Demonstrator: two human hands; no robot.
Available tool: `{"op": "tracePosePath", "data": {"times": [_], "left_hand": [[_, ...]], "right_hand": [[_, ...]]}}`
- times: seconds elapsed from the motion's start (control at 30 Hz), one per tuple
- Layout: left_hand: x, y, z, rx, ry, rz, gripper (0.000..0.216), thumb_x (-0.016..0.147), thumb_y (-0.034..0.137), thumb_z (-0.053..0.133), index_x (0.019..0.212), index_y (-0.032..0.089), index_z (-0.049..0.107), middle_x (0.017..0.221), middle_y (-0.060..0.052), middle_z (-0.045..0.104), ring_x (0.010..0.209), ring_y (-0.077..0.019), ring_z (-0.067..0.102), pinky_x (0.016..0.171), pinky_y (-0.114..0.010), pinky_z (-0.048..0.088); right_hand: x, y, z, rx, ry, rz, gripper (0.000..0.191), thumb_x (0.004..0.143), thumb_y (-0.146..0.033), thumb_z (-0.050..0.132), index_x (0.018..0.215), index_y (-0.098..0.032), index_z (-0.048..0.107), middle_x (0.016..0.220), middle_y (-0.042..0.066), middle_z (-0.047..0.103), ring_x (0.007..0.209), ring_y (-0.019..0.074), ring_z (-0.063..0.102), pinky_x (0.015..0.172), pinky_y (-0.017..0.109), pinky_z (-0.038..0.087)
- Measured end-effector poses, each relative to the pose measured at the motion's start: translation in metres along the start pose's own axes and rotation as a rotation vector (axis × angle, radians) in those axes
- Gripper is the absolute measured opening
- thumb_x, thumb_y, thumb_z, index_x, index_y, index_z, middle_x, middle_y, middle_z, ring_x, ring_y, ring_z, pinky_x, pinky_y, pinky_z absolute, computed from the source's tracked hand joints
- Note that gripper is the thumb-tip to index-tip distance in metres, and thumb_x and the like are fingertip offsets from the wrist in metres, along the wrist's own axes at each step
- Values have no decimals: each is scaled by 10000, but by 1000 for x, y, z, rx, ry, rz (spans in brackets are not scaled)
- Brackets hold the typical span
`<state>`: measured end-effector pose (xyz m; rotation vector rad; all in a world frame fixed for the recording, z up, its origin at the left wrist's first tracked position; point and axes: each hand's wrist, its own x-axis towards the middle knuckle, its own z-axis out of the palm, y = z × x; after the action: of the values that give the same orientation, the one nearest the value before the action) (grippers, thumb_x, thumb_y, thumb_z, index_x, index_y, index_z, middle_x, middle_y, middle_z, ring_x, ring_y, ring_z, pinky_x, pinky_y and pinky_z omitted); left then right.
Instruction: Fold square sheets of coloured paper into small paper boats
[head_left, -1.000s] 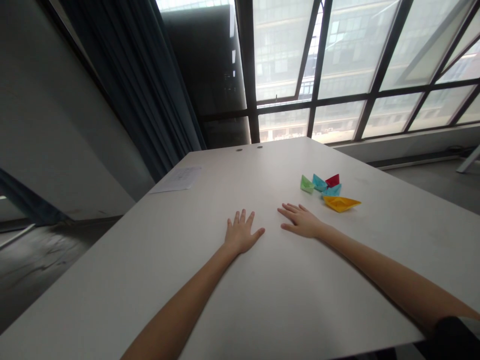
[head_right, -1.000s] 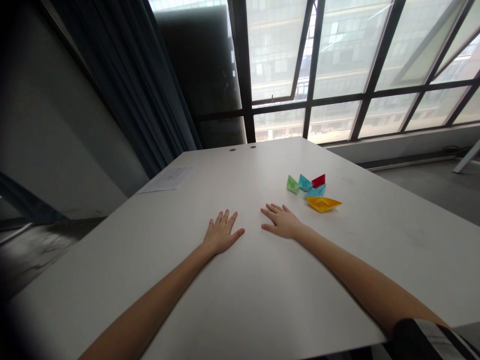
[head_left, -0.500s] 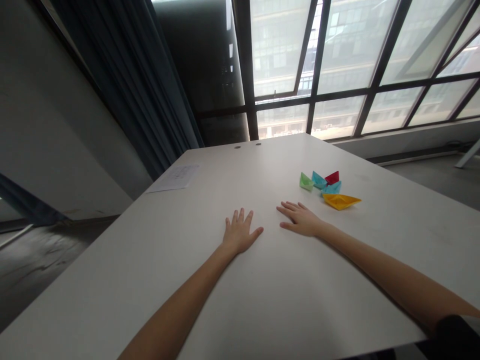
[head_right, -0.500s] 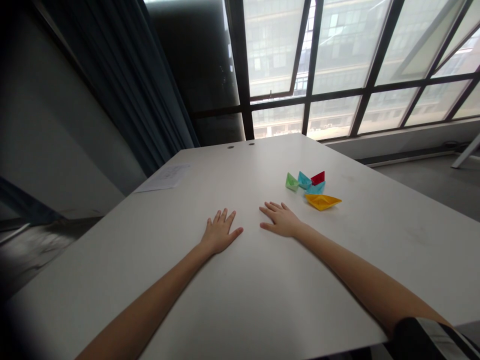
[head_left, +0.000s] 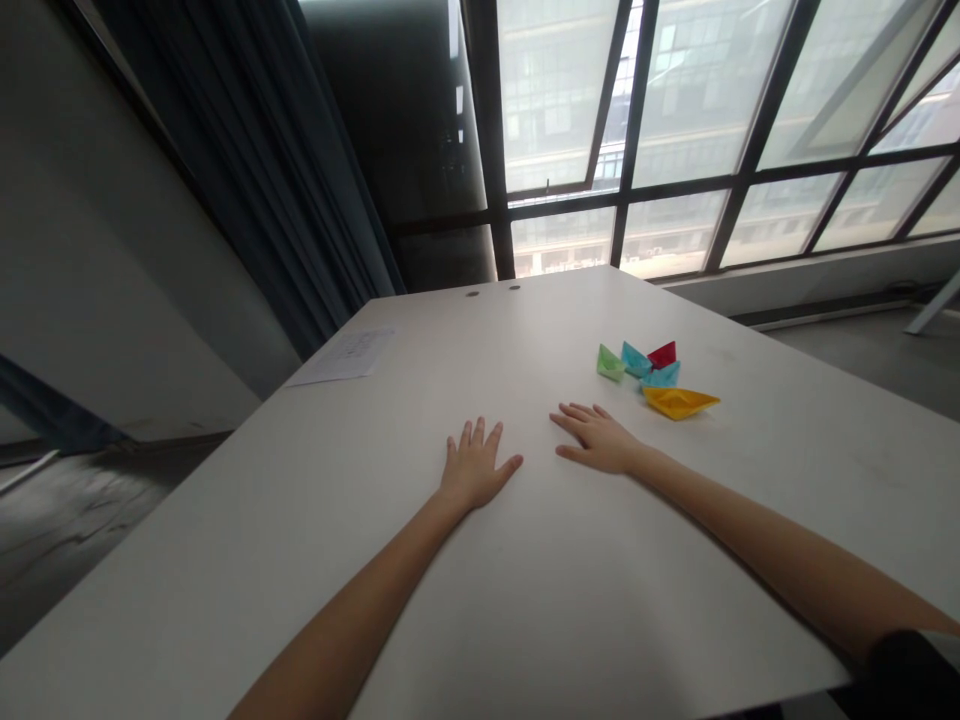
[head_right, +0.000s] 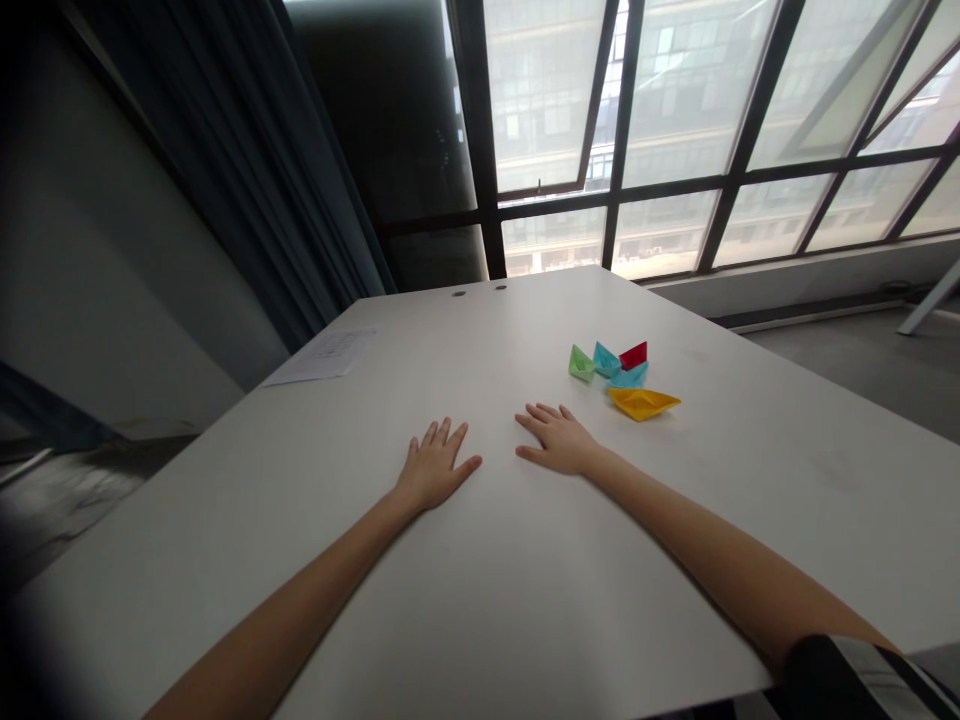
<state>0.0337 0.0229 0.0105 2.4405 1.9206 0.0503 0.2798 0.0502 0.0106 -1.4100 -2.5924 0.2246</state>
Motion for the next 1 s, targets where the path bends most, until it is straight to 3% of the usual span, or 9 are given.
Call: {"op": "tracePosePath", "data": {"times": [0.8,0.93,1.0], "left_hand": [[5,-3,6,5,15,4,757,768,686,136,1372,237,218,1445,-129,163,1316,-328,123,991,-567,145],[2,1,4,28,-1,-5,752,771,682,139,1375,238,206,1448,-120,155,1319,-324,110,995,-557,153],[0,3,0,36,-11,-10,749,775,678,139,1377,236,200,1450,-119,149,1320,-322,107,998,-552,153]], "right_hand": [[3,1,4,-23,21,-13,667,804,-604,308,1344,-212,318,1400,129,300,1275,292,267,1004,517,202],[-2,6,-31,7,-49,-165,481,805,-478,421,1198,-214,507,1240,109,510,1111,249,480,931,382,361],[-7,21,-61,36,-57,-102,332,832,-341,396,1078,-213,579,1081,81,604,890,185,593,799,303,439]]}}
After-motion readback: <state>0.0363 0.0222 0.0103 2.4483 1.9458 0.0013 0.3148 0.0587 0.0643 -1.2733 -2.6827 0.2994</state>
